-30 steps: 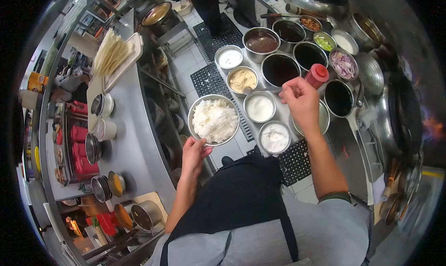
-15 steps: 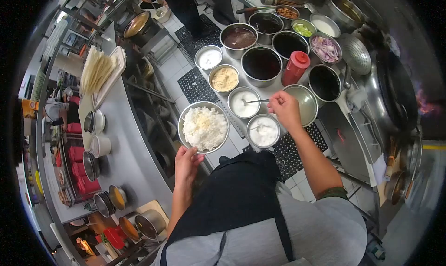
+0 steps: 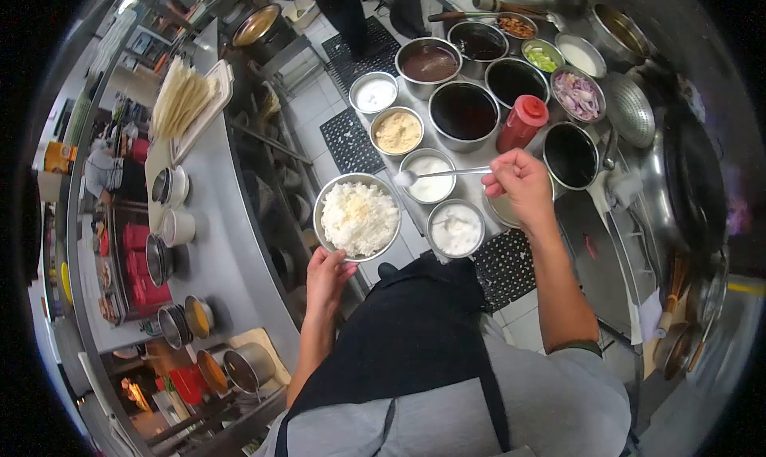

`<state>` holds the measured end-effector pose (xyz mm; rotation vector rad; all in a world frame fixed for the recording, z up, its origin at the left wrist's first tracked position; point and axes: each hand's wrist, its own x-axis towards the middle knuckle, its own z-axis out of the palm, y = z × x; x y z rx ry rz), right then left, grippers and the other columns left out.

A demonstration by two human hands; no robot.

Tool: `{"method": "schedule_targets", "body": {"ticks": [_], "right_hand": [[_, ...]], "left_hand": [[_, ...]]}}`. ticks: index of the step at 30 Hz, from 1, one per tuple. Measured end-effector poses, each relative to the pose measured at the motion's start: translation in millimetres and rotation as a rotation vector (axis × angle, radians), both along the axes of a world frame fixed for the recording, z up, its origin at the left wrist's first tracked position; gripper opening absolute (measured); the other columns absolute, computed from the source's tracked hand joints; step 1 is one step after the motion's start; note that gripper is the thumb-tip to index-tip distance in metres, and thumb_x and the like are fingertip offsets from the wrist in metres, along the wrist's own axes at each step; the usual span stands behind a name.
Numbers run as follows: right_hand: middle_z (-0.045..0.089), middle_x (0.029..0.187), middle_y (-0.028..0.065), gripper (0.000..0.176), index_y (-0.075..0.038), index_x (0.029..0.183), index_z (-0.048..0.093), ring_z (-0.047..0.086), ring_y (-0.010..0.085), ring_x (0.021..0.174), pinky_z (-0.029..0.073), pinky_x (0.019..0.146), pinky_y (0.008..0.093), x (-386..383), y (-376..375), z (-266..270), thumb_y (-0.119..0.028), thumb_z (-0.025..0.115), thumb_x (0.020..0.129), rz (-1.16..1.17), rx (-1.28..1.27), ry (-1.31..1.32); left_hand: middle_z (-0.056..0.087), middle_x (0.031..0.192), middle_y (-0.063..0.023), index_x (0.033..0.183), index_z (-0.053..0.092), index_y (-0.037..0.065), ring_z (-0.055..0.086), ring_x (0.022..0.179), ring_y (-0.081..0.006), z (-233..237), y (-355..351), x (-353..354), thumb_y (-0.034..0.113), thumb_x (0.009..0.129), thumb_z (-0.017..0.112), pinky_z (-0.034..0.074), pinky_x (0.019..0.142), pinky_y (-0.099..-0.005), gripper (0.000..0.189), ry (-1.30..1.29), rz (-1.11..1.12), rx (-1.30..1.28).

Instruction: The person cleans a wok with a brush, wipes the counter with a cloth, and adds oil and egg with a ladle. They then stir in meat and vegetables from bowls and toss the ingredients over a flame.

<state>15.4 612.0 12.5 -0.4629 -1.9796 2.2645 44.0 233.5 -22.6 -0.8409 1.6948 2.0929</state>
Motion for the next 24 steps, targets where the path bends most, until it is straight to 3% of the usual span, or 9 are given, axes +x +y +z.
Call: {"method": "schedule_targets", "body": {"ticks": [3, 7, 8, 12, 15, 19, 20, 23, 24], "right_hand": [[0.071, 0.081, 0.009, 0.01, 0.0, 0.095, 0.063, 0.067, 0.0119, 0.065, 0.054, 0.059, 0.0224, -10, -13, 10, -0.009, 0.06, 0.097, 0.026, 0.19, 0.112], [0.068, 0.069, 0.0129, 0.009, 0.0, 0.087, 0.065, 0.068, 0.019, 0.061, 0.051, 0.057, 0.0312, -26, -21, -8, -0.009, 0.066, 0.088, 0.046, 0.684, 0.143], [0.065, 0.068, 0.0159, 0.009, 0.0, 0.085, 0.065, 0.068, 0.0248, 0.061, 0.051, 0.058, 0.0354, -26, -25, -16, -0.009, 0.067, 0.084, 0.067, 0.721, 0.145], [0.068, 0.072, 0.018, 0.011, 0.0, 0.089, 0.066, 0.07, 0.0299, 0.065, 0.052, 0.06, 0.0394, -7, -21, -56, -0.011, 0.066, 0.086, 0.165, 0.791, 0.091], [0.068, 0.065, 0.0097, 0.011, 0.001, 0.094, 0.066, 0.065, 0.0153, 0.053, 0.051, 0.052, 0.0318, 14, -25, -43, -0.009, 0.065, 0.09, 0.233, 0.641, -0.048], [0.071, 0.077, 0.0164, 0.032, 0.0, 0.107, 0.067, 0.07, 0.0307, 0.07, 0.054, 0.066, 0.04, 46, -17, -42, -0.023, 0.073, 0.087, 0.26, 1.06, 0.074], [0.07, 0.084, 0.0207, 0.043, 0.0, 0.114, 0.065, 0.069, 0.0382, 0.08, 0.054, 0.074, 0.0429, 56, -17, -32, -0.03, 0.074, 0.085, 0.304, 1.106, -0.078], [0.072, 0.09, 0.0196, 0.043, 0.0, 0.114, 0.065, 0.072, 0.0317, 0.083, 0.055, 0.075, 0.0418, 92, -24, -1, -0.035, 0.071, 0.088, 0.439, 0.919, -0.032], [0.072, 0.088, 0.0164, 0.043, 0.0, 0.114, 0.066, 0.071, 0.0266, 0.08, 0.055, 0.072, 0.0388, 101, -29, 5, -0.036, 0.071, 0.089, 0.609, 0.683, -0.066]], "left_hand": [[0.067, 0.088, -0.0063, 0.088, 0.051, 0.01, 0.068, 0.068, -0.0146, -5, 10, 7, 0.008, 0.093, 0.063, 0.058, 0.061, -0.0248, 0.012, 0.0, -0.018, 0.004], [0.066, 0.081, -0.0057, 0.086, 0.052, 0.009, 0.068, 0.066, -0.013, 0, 28, 24, 0.007, 0.093, 0.063, 0.058, 0.059, -0.0242, 0.014, 0.003, 0.018, 0.034], [0.066, 0.082, -0.0053, 0.087, 0.052, 0.009, 0.067, 0.066, -0.0123, 3, 32, 31, 0.007, 0.093, 0.063, 0.058, 0.06, -0.0244, 0.013, 0.007, 0.043, 0.052], [0.066, 0.084, -0.0056, 0.089, 0.053, 0.008, 0.067, 0.066, -0.012, 6, 31, 59, 0.007, 0.093, 0.062, 0.058, 0.061, -0.0249, 0.01, 0.026, 0.066, 0.056], [0.066, 0.085, -0.0061, 0.09, 0.054, 0.007, 0.067, 0.066, -0.0121, 21, 32, 81, 0.007, 0.093, 0.062, 0.058, 0.062, -0.0253, 0.009, 0.034, 0.079, 0.004], [0.067, 0.086, -0.0075, 0.098, 0.056, 0.005, 0.067, 0.066, -0.0141, 27, 28, 120, 0.007, 0.093, 0.062, 0.059, 0.061, -0.0269, 0.008, 0.072, 0.091, -0.008], [0.067, 0.087, -0.0076, 0.098, 0.056, 0.005, 0.067, 0.065, -0.0141, 31, 29, 131, 0.008, 0.093, 0.062, 0.058, 0.061, -0.0268, 0.008, 0.08, 0.096, -0.011], [0.067, 0.087, -0.0075, 0.099, 0.056, 0.005, 0.066, 0.064, -0.0138, 42, 34, 173, 0.008, 0.093, 0.062, 0.058, 0.06, -0.0263, 0.009, 0.099, 0.143, -0.002], [0.067, 0.087, -0.0074, 0.1, 0.056, 0.004, 0.066, 0.063, -0.0138, 44, 36, 187, 0.008, 0.093, 0.062, 0.057, 0.06, -0.0261, 0.009, 0.105, 0.156, 0.001]]}}
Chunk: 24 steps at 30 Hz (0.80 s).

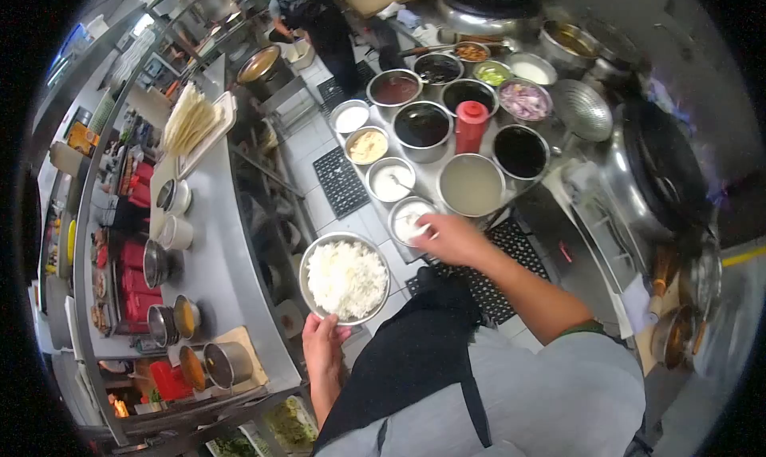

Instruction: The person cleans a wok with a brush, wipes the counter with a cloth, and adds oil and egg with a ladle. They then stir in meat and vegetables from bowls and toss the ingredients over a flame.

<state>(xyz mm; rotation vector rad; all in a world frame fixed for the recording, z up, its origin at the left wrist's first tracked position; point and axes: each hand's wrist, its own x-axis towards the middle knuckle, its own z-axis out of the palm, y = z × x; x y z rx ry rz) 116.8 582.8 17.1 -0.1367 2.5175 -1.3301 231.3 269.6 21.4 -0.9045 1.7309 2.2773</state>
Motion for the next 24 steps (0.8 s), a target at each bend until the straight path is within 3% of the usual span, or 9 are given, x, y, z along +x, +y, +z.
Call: {"method": "schedule_targets", "body": {"ticks": [1, 3, 6, 13, 16, 19, 20, 24], "right_hand": [[0.072, 0.085, 0.0131, 0.043, 0.0, 0.113, 0.066, 0.071, 0.0216, 0.078, 0.055, 0.069, 0.0358, 10, -5, 6, -0.037, 0.071, 0.09, 0.111, -0.21, -0.148], [0.07, 0.079, 0.0083, 0.041, 0.0, 0.108, 0.067, 0.068, 0.0139, 0.07, 0.053, 0.063, 0.0312, 37, -18, 14, -0.037, 0.07, 0.091, 0.225, -0.366, -0.29], [0.066, 0.071, 0.0039, 0.031, -0.001, 0.086, 0.062, 0.067, 0.0121, 0.065, 0.053, 0.059, 0.0281, 69, -20, 17, -0.031, 0.069, 0.094, 0.24, -0.229, -0.262], [0.064, 0.066, 0.005, 0.027, 0.0, 0.073, 0.06, 0.067, 0.0137, 0.058, 0.052, 0.054, 0.0275, 110, 20, 0, -0.019, 0.068, 0.091, -0.095, -0.545, -0.159], [0.064, 0.071, 0.0036, 0.024, -0.002, 0.072, 0.06, 0.067, 0.0145, 0.063, 0.056, 0.057, 0.0279, 103, 56, 3, -0.014, 0.068, 0.091, -0.286, -0.753, -0.24], [0.068, 0.08, 0.0056, 0.019, -0.002, 0.079, 0.062, 0.068, 0.0147, 0.069, 0.059, 0.059, 0.0303, 91, 114, 16, -0.015, 0.067, 0.093, -0.424, -0.824, -0.153], [0.069, 0.082, 0.0065, 0.018, -0.002, 0.082, 0.063, 0.069, 0.0155, 0.07, 0.06, 0.062, 0.031, 87, 140, 18, -0.015, 0.067, 0.093, -0.466, -0.871, -0.11], [0.07, 0.087, 0.0089, 0.013, -0.003, 0.087, 0.064, 0.07, 0.0173, 0.073, 0.062, 0.069, 0.0335, 60, 254, 42, -0.014, 0.066, 0.094, -0.743, -0.87, 0.077]], "left_hand": [[0.067, 0.087, -0.0073, 0.1, 0.056, 0.004, 0.065, 0.062, -0.0137, 1, 3, 14, 0.008, 0.093, 0.062, 0.057, 0.059, -0.026, 0.01, 0.006, 0.007, 0.004], [0.067, 0.087, -0.006, 0.101, 0.056, 0.005, 0.064, 0.061, -0.0132, 2, 14, 36, 0.008, 0.093, 0.062, 0.056, 0.059, -0.0257, 0.01, 0.011, 0.002, 0.041], [0.067, 0.087, -0.005, 0.1, 0.056, 0.006, 0.062, 0.06, -0.0121, 7, 30, 56, 0.008, 0.093, 0.061, 0.054, 0.06, -0.0256, 0.009, -0.004, -0.027, 0.045], [0.065, 0.085, -0.005, 0.1, 0.056, 0.007, 0.066, 0.063, -0.0151, 19, 67, 57, 0.01, 0.096, 0.06, 0.057, 0.062, -0.0275, 0.006, 0.064, -0.157, 0.048], [0.067, 0.103, -0.0106, 0.106, 0.057, 0.006, 0.071, 0.074, -0.02, 42, 97, 48, 0.011, 0.099, 0.058, 0.059, 0.067, -0.0292, 0.009, 0.12, -0.24, 0.149], [0.062, 0.126, -0.0176, 0.114, 0.058, 0.001, 0.072, 0.087, -0.0254, 44, 131, 34, 0.01, 0.098, 0.06, 0.06, 0.076, -0.0347, 0.018, 0.227, -0.317, 0.115], [0.051, 0.143, -0.0187, 0.119, 0.057, 0.001, 0.07, 0.094, -0.0262, 40, 137, 29, 0.012, 0.099, 0.059, 0.059, 0.08, -0.035, 0.023, 0.201, -0.381, 0.115], [0.058, 0.135, -0.0165, 0.119, 0.058, 0.002, 0.071, 0.092, -0.025, 19, 180, 7, 0.015, 0.1, 0.058, 0.059, 0.078, -0.0337, 0.023, 0.14, -0.406, 0.079]]}}
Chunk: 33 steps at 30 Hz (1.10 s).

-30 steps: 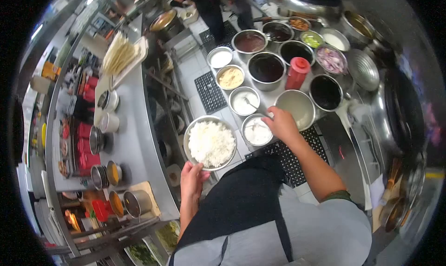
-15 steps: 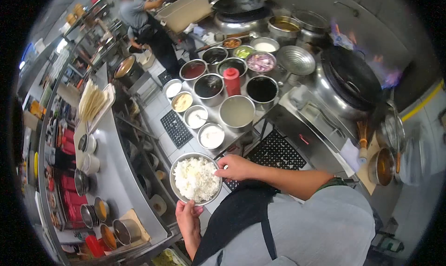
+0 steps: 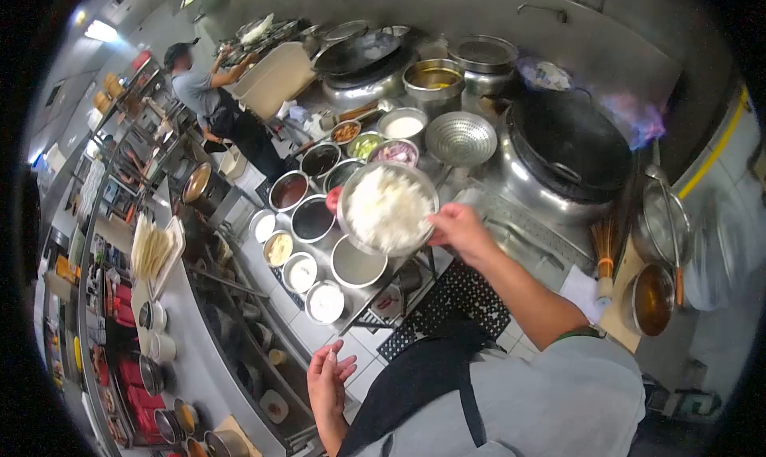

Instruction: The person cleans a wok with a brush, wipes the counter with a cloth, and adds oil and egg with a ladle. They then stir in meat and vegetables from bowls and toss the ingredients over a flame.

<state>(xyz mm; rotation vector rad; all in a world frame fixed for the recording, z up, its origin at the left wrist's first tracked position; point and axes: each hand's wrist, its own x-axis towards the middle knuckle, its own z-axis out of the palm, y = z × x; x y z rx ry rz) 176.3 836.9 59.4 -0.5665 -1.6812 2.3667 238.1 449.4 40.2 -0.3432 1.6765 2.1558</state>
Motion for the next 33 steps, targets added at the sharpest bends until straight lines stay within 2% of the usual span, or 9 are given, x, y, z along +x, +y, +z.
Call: {"method": "schedule_targets", "body": {"ticks": [4, 10, 15, 19, 23, 25, 27, 30, 33], "right_hand": [[0.068, 0.084, 0.0074, 0.021, -0.007, 0.078, 0.055, 0.069, 0.0159, 0.073, 0.059, 0.066, 0.031, -46, 126, -30, -0.015, 0.063, 0.095, -0.256, 0.186, 0.005], [0.069, 0.08, 0.0131, 0.016, 0.005, 0.085, 0.063, 0.07, 0.0209, 0.067, 0.06, 0.058, 0.0318, -155, 267, -141, -0.01, 0.06, 0.089, -0.506, 0.311, -0.216], [0.068, 0.092, 0.0194, 0.021, 0.01, 0.095, 0.065, 0.07, 0.0269, 0.073, 0.063, 0.061, 0.0363, -189, 291, -182, -0.009, 0.058, 0.088, -0.501, 0.209, -0.269], [0.068, 0.105, 0.0174, 0.028, 0.006, 0.115, 0.061, 0.07, 0.0296, 0.085, 0.062, 0.079, 0.0401, -199, 317, -230, -0.01, 0.057, 0.092, -0.363, 0.045, -0.2], [0.066, 0.111, 0.0226, 0.025, 0.011, 0.113, 0.059, 0.071, 0.0337, 0.096, 0.062, 0.088, 0.0404, -189, 341, -253, -0.004, 0.056, 0.094, -0.204, -0.131, -0.058], [0.065, 0.111, 0.0221, 0.027, 0.013, 0.116, 0.059, 0.071, 0.0317, 0.092, 0.064, 0.078, 0.0349, -188, 350, -249, -0.004, 0.057, 0.094, -0.241, -0.194, -0.224], [0.065, 0.11, 0.0186, 0.032, 0.008, 0.117, 0.059, 0.071, 0.0269, 0.091, 0.063, 0.076, 0.034, -173, 319, -205, -0.016, 0.06, 0.095, -0.377, -0.053, -0.32], [0.066, 0.113, 0.006, 0.043, -0.008, 0.131, 0.055, 0.069, 0.0207, 0.091, 0.053, 0.069, 0.0289, -168, 256, -137, -0.028, 0.062, 0.094, -0.353, 0.231, -0.24], [0.066, 0.115, 0.0046, 0.045, -0.01, 0.136, 0.053, 0.068, 0.0181, 0.089, 0.051, 0.067, 0.0268, -179, 118, -49, -0.028, 0.063, 0.096, -0.332, 0.364, -0.002]], "left_hand": [[0.063, 0.127, -0.0159, 0.116, 0.059, 0.003, 0.071, 0.089, -0.0228, -11, 61, -21, 0.018, 0.101, 0.059, 0.058, 0.076, -0.0317, 0.022, -0.038, 0.021, -0.029], [0.063, 0.126, -0.0128, 0.119, 0.06, 0.0, 0.069, 0.095, -0.0207, -6, 124, -39, 0.016, 0.1, 0.058, 0.056, 0.083, -0.0319, 0.024, 0.085, -0.119, -0.266], [0.063, 0.124, -0.0126, 0.124, 0.058, -0.004, 0.068, 0.098, -0.0205, -4, 96, -22, 0.013, 0.099, 0.06, 0.054, 0.083, -0.0302, 0.03, 0.002, 0.095, -0.365], [0.065, 0.113, -0.0093, 0.124, 0.059, -0.002, 0.068, 0.097, -0.0191, -2, 49, -5, 0.017, 0.1, 0.062, 0.054, 0.083, -0.0298, 0.031, 0.0, 0.285, -0.385], [0.066, 0.107, -0.007, 0.121, 0.061, 0.0, 0.067, 0.096, -0.016, 6, -20, 18, 0.018, 0.097, 0.065, 0.052, 0.082, -0.0282, 0.03, 0.073, 0.486, -0.495], [0.066, 0.103, -0.0051, 0.119, 0.063, 0.001, 0.064, 0.091, -0.0116, 14, -66, 38, 0.016, 0.096, 0.066, 0.05, 0.078, -0.0254, 0.028, 0.132, 0.613, -0.637], [0.064, 0.094, -0.0013, 0.119, 0.064, 0.004, 0.056, 0.081, -0.0078, 16, -127, 69, 0.014, 0.093, 0.067, 0.046, 0.072, -0.0235, 0.028, 0.154, 0.76, -0.718], [0.063, 0.097, -0.0028, 0.118, 0.062, 0.002, 0.058, 0.083, -0.0099, 40, -206, 117, 0.014, 0.096, 0.064, 0.048, 0.074, -0.0248, 0.025, 0.168, 1.033, -0.738], [0.062, 0.103, -0.0038, 0.118, 0.059, 0.001, 0.058, 0.09, -0.0099, 53, -276, 153, 0.015, 0.097, 0.062, 0.047, 0.076, -0.024, 0.025, 0.253, 1.276, -0.687]]}}
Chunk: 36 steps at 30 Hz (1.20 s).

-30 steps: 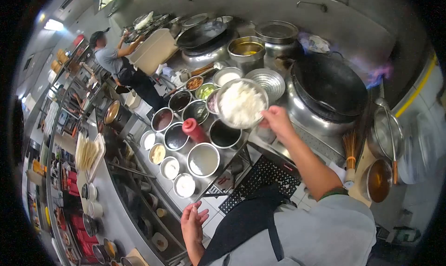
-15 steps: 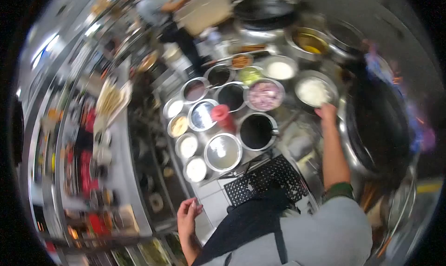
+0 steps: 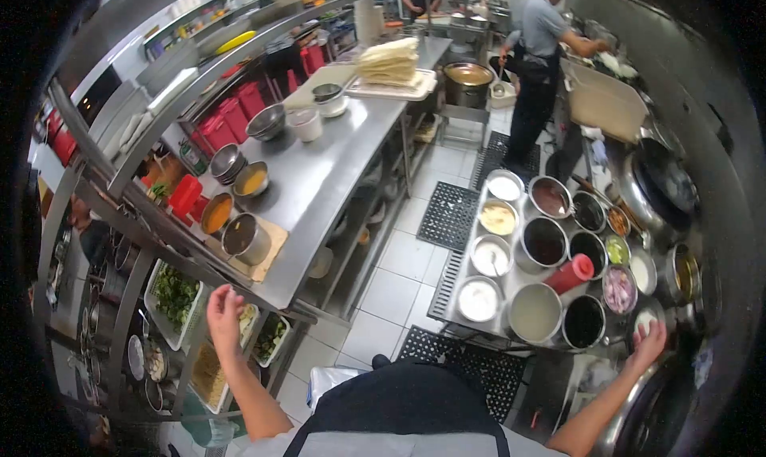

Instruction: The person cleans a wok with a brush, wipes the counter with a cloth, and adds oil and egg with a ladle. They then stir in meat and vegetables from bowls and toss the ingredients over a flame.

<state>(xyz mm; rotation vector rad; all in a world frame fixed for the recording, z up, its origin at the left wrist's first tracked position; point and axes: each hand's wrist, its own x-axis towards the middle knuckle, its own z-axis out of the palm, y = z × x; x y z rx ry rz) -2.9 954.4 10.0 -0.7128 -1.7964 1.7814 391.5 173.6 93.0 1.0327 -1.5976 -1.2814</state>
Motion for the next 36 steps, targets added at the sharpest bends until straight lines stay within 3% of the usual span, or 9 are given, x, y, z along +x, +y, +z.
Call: {"method": "schedule_targets", "body": {"ticks": [8, 10, 14, 21, 22, 25, 28, 32, 36], "right_hand": [[0.065, 0.104, 0.005, 0.036, -0.004, 0.132, 0.056, 0.062, 0.0081, 0.074, 0.05, 0.065, 0.0212, 21, -352, 98, -0.018, 0.061, 0.1, 0.516, 0.458, 0.289], [0.065, 0.101, 0.0051, 0.031, -0.002, 0.128, 0.059, 0.062, 0.0095, 0.073, 0.05, 0.064, 0.0226, 25, -411, 100, -0.014, 0.06, 0.099, 0.72, 0.353, 0.196], [0.065, 0.085, 0.0041, 0.023, 0.001, 0.115, 0.064, 0.064, 0.0115, 0.071, 0.05, 0.064, 0.0256, 17, -506, 107, -0.01, 0.061, 0.095, 0.91, 0.517, 0.225], [0.066, 0.078, 0.0059, 0.021, 0.001, 0.111, 0.066, 0.061, 0.0105, 0.067, 0.05, 0.063, 0.0273, -39, -652, 89, -0.011, 0.064, 0.093, 1.147, 0.508, 0.27], [0.068, 0.079, 0.009, 0.022, 0.001, 0.11, 0.066, 0.062, 0.0125, 0.067, 0.051, 0.063, 0.0289, -52, -676, 81, -0.013, 0.065, 0.092, 1.169, 0.546, 0.291], [0.071, 0.084, 0.0126, 0.023, 0.0, 0.11, 0.067, 0.065, 0.017, 0.068, 0.052, 0.065, 0.0306, -86, -753, 69, -0.014, 0.065, 0.091, 1.3, 0.555, 0.291], [0.072, 0.087, 0.0137, 0.026, -0.001, 0.111, 0.067, 0.069, 0.0205, 0.069, 0.055, 0.066, 0.0328, -138, -835, 47, -0.018, 0.066, 0.091, 1.428, 0.552, 0.245], [0.072, 0.09, 0.0137, 0.027, -0.001, 0.11, 0.067, 0.072, 0.019, 0.071, 0.056, 0.066, 0.0334, -200, -947, 24, -0.02, 0.063, 0.092, 1.615, 0.435, 0.172], [0.069, 0.102, 0.0147, 0.041, 0.001, 0.123, 0.059, 0.071, 0.021, 0.073, 0.055, 0.065, 0.0328, -255, -1072, -28, -0.026, 0.063, 0.093, 1.682, 0.168, -0.066]], "left_hand": [[0.048, 0.141, -0.0147, 0.139, 0.044, 0.001, 0.059, 0.111, -0.0209, 39, -120, 26, 0.019, 0.098, 0.062, 0.047, 0.093, -0.0337, 0.049, -0.028, 0.164, -0.22], [0.045, 0.145, -0.0173, 0.142, 0.043, 0.002, 0.057, 0.118, -0.0249, 42, -136, 22, 0.019, 0.097, 0.063, 0.047, 0.096, -0.035, 0.052, -0.053, 0.208, -0.298], [0.042, 0.149, -0.0189, 0.15, 0.036, 0.006, 0.053, 0.125, -0.0325, 42, -166, 18, 0.019, 0.095, 0.066, 0.045, 0.103, -0.0385, 0.064, -0.048, 0.284, -0.339], [0.053, 0.134, -0.0213, 0.145, 0.034, 0.0, 0.053, 0.123, -0.0318, 47, -192, -23, 0.02, 0.093, 0.069, 0.038, 0.107, -0.0402, 0.066, -0.171, 0.233, -0.342], [0.055, 0.13, -0.0201, 0.139, 0.036, -0.003, 0.056, 0.117, -0.0286, 35, -202, -31, 0.017, 0.094, 0.067, 0.042, 0.102, -0.039, 0.057, -0.233, 0.296, -0.438], [0.058, 0.126, -0.0187, 0.14, 0.032, -0.001, 0.06, 0.102, -0.0214, 8, -219, -56, 0.007, 0.096, 0.062, 0.048, 0.091, -0.0344, 0.054, 0.065, 0.455, -0.393], [0.061, 0.105, -0.0121, 0.141, 0.035, -0.001, 0.061, 0.088, -0.0174, -7, -232, -69, 0.006, 0.098, 0.059, 0.052, 0.077, -0.0304, 0.05, 0.09, 0.655, -0.412], [0.059, 0.092, -0.0102, 0.128, 0.045, -0.005, 0.056, 0.071, -0.0144, -1, -241, -102, 0.007, 0.097, 0.063, 0.049, 0.06, -0.0276, 0.037, 0.072, 1.044, -0.446], [0.058, 0.085, -0.0106, 0.118, 0.047, -0.005, 0.053, 0.069, -0.0142, -1, -246, -107, 0.008, 0.098, 0.064, 0.046, 0.056, -0.028, 0.029, 0.016, 1.135, -0.483]]}}
